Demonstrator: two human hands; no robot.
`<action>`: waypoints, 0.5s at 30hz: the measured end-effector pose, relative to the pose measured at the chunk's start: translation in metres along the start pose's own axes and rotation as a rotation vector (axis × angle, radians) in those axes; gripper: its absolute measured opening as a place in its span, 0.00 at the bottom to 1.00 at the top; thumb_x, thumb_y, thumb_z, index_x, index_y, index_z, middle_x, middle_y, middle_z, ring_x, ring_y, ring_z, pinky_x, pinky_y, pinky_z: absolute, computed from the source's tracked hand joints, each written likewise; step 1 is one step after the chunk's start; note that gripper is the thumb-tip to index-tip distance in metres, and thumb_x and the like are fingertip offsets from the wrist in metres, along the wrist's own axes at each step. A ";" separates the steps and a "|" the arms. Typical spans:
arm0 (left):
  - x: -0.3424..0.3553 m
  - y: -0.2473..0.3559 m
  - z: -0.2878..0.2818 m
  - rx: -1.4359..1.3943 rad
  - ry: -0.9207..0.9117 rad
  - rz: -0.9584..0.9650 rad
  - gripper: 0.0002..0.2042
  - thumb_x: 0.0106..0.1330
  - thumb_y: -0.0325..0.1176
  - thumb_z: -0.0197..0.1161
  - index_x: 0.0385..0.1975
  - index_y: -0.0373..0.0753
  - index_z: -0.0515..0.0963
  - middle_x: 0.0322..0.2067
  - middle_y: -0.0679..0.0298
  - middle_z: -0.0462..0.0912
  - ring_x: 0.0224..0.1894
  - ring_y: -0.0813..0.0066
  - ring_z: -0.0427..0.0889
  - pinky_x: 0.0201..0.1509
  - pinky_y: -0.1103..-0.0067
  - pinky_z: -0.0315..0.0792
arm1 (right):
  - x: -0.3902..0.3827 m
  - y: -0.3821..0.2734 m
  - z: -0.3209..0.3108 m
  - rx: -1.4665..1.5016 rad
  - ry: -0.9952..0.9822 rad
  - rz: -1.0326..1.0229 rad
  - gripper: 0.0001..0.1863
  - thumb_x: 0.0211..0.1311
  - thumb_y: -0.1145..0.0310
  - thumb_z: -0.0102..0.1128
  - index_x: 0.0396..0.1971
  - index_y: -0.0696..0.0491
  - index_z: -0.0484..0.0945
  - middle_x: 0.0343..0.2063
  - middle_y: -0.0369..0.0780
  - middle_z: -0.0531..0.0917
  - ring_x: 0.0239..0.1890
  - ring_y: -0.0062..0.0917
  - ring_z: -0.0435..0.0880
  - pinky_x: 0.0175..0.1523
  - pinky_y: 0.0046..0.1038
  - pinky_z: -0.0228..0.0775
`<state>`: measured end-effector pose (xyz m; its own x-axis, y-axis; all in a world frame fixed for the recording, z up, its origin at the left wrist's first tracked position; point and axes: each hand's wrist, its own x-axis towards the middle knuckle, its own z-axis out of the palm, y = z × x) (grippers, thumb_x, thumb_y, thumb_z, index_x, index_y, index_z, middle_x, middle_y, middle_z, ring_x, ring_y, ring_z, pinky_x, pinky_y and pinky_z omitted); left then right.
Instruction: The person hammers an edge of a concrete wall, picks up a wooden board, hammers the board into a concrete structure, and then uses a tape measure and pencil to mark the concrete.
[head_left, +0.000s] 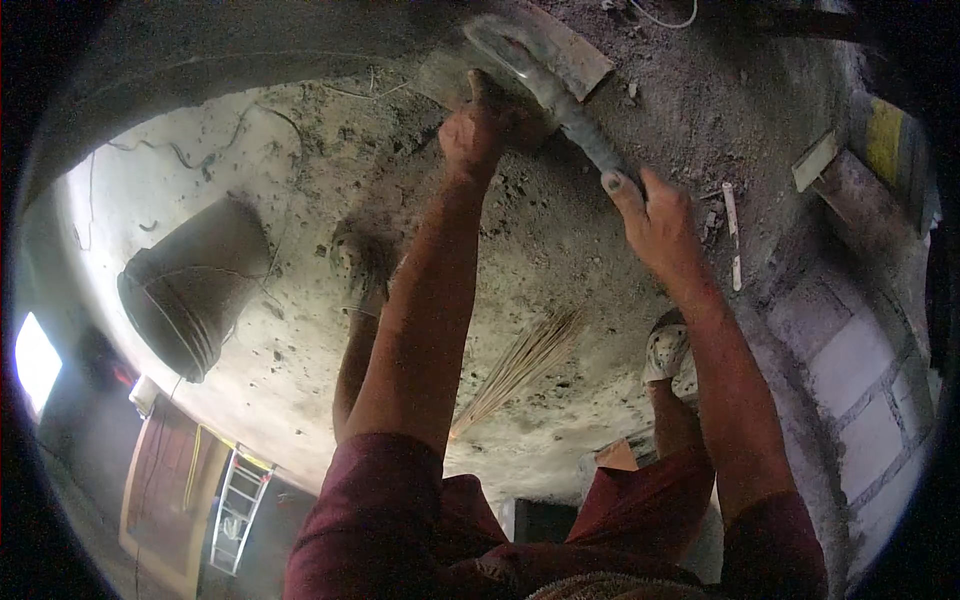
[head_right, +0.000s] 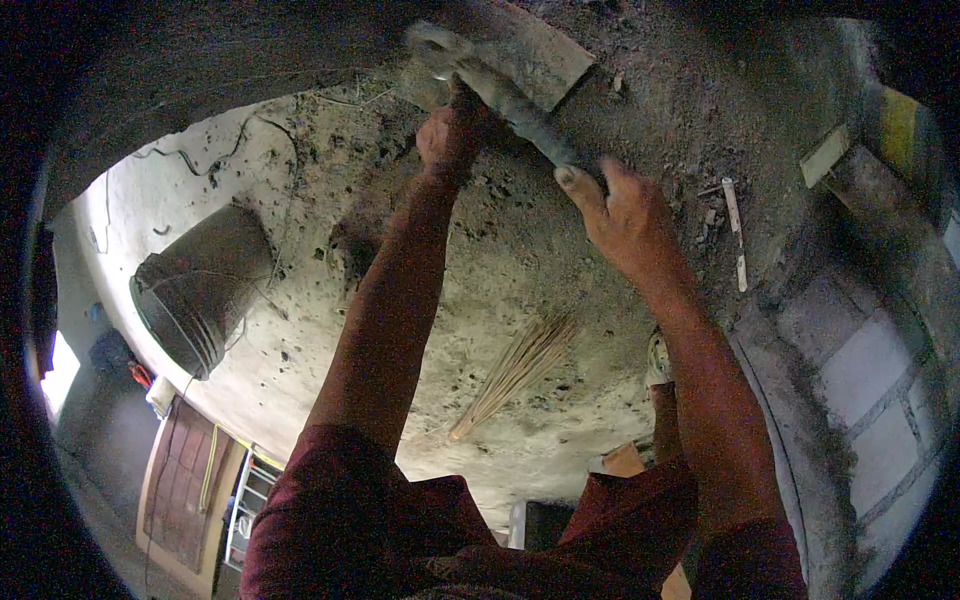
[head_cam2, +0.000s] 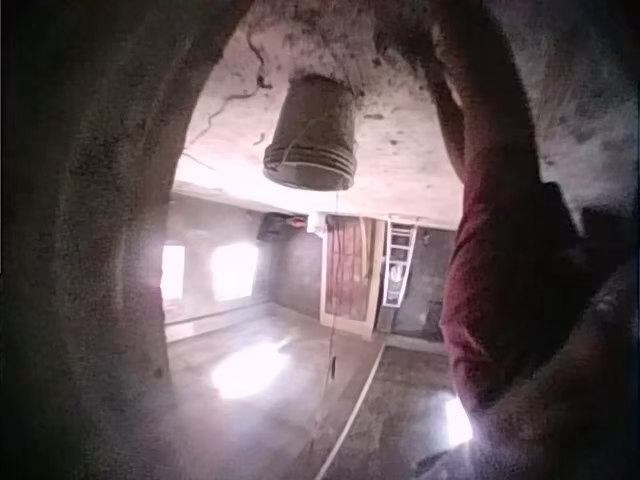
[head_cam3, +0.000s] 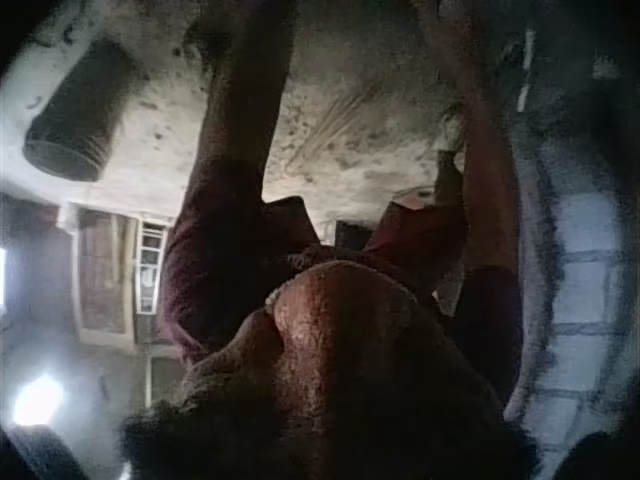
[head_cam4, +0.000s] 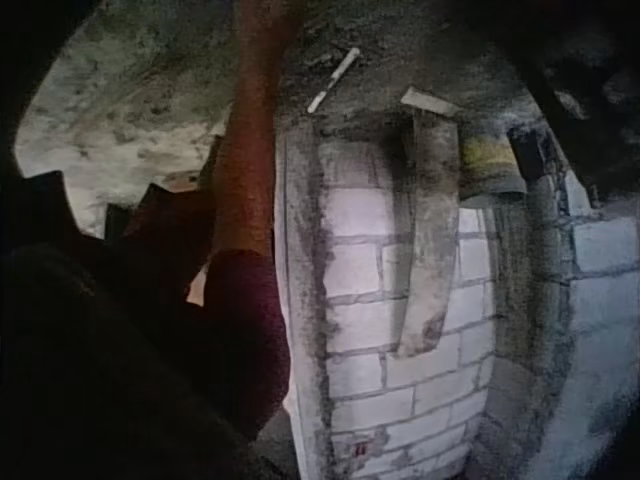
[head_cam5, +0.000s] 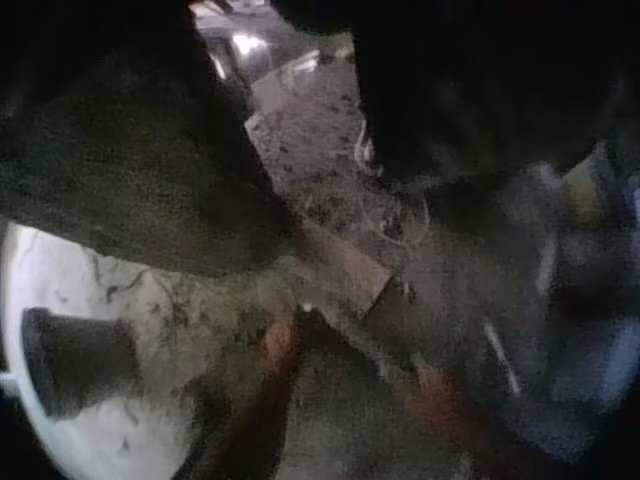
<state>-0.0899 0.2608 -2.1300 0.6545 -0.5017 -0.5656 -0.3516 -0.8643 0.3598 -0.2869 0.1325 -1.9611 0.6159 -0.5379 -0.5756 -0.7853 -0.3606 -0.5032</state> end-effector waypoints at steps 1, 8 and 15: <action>0.000 0.000 -0.001 0.003 -0.048 -0.034 0.36 0.59 0.54 0.66 0.65 0.43 0.64 0.34 0.51 0.85 0.40 0.57 0.85 0.43 0.66 0.77 | 0.006 -0.012 -0.004 -0.038 -0.013 -0.064 0.33 0.64 0.40 0.55 0.29 0.63 0.74 0.18 0.56 0.77 0.26 0.54 0.81 0.33 0.45 0.72; 0.004 0.009 0.007 0.158 0.024 0.111 0.46 0.59 0.56 0.66 0.71 0.40 0.51 0.33 0.54 0.85 0.37 0.58 0.85 0.41 0.69 0.77 | 0.057 0.012 0.017 -0.097 0.201 -0.407 0.34 0.66 0.37 0.50 0.32 0.61 0.75 0.13 0.42 0.71 0.17 0.29 0.75 0.24 0.35 0.66; 0.007 -0.037 0.034 0.153 0.389 0.349 0.55 0.58 0.52 0.69 0.70 0.30 0.35 0.29 0.52 0.84 0.22 0.56 0.82 0.25 0.66 0.76 | 0.042 -0.013 0.011 -0.028 0.153 -0.345 0.30 0.62 0.42 0.59 0.30 0.61 0.76 0.20 0.57 0.79 0.30 0.55 0.81 0.34 0.44 0.75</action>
<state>-0.0948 0.2884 -2.1724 0.6704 -0.7345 -0.1051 -0.6669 -0.6586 0.3486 -0.2504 0.1232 -1.9863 0.8294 -0.4882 -0.2717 -0.5365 -0.5598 -0.6315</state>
